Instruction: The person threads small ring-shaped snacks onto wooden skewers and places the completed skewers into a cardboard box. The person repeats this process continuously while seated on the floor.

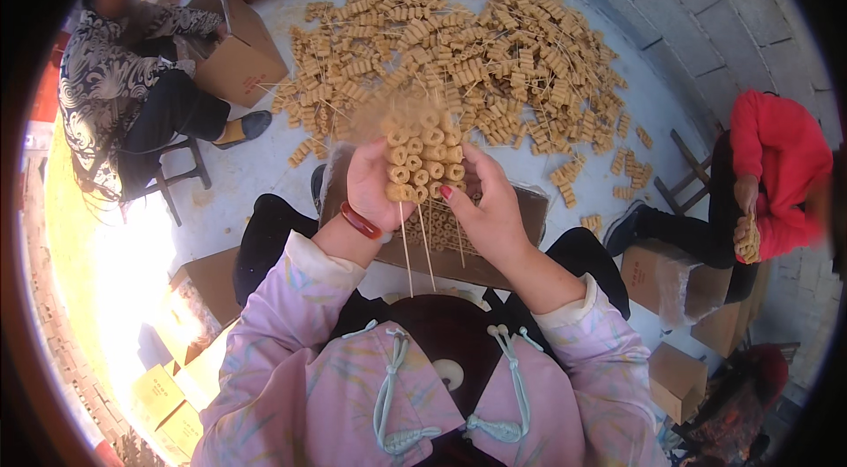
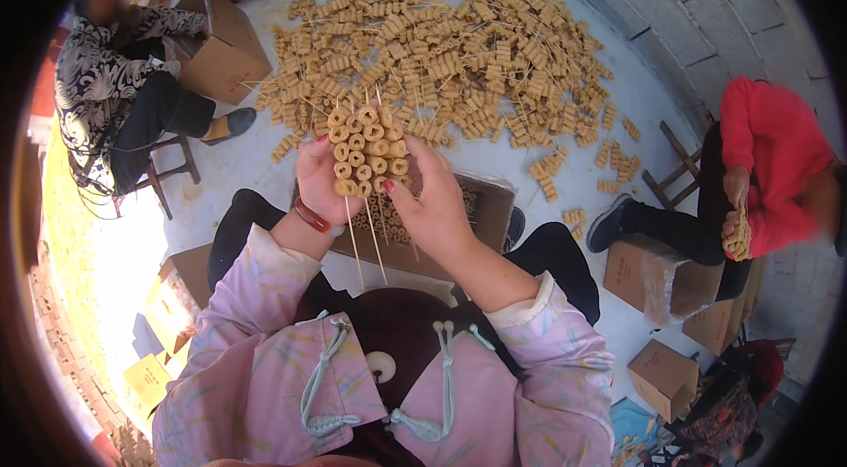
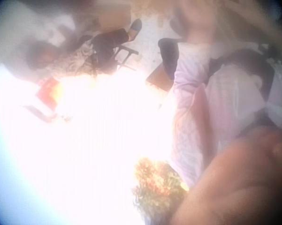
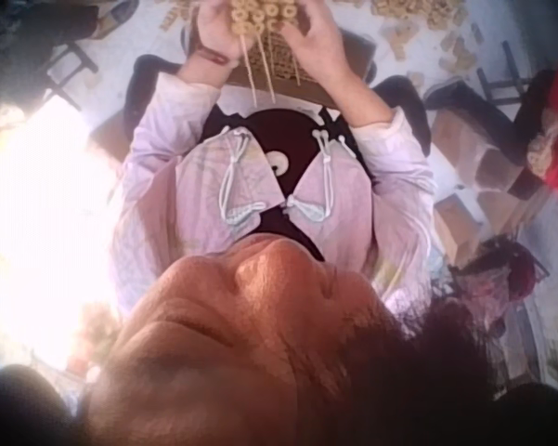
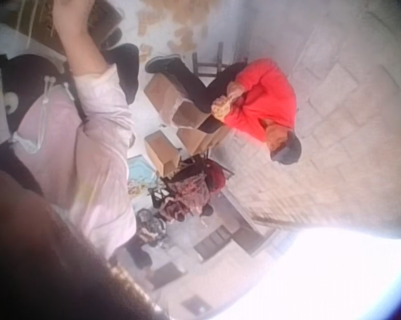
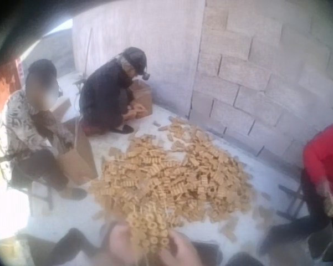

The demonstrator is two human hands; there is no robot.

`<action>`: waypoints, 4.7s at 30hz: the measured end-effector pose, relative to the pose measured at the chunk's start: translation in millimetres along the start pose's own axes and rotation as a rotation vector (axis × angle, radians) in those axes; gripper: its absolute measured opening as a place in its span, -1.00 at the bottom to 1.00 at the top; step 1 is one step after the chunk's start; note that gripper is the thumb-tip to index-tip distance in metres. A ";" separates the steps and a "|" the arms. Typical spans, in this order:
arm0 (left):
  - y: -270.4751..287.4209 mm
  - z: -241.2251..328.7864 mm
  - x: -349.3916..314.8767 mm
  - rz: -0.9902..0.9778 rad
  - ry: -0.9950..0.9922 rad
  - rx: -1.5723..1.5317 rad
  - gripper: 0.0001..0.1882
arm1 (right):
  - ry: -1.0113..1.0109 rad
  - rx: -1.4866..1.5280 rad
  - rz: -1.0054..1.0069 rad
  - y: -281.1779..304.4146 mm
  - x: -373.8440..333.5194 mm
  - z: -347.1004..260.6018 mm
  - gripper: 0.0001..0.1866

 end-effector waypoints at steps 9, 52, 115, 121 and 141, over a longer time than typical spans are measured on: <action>6.2 -7.6 -0.6 0.022 0.038 0.086 -0.24 | 0.192 -0.081 0.089 4.9 -1.3 -18.2 -0.33; 23.7 -27.8 -3.2 0.140 0.084 0.012 -0.44 | 0.610 -0.455 0.131 8.0 16.8 -31.8 -0.13; 16.1 -14.6 -5.2 -0.020 0.218 -0.134 -0.27 | -0.171 -0.272 0.230 207.9 31.1 108.7 -0.75; -3.0 -18.8 -19.8 -0.124 0.316 -0.101 -0.22 | -0.063 -0.281 0.121 181.2 -23.5 -9.3 -0.72; -13.8 4.7 -28.1 -0.202 0.231 -0.210 -0.31 | -0.039 -0.129 -0.284 40.7 34.3 -70.2 -0.70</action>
Point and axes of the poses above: each hand's wrist, its own x-axis towards the middle knuckle, its own y-axis out of the back of the hand, z = x × y, the point moved 6 cm from there along x, towards the middle knuckle, and after that the axes turned 8 degrees about -x, right-handed, at the moved point
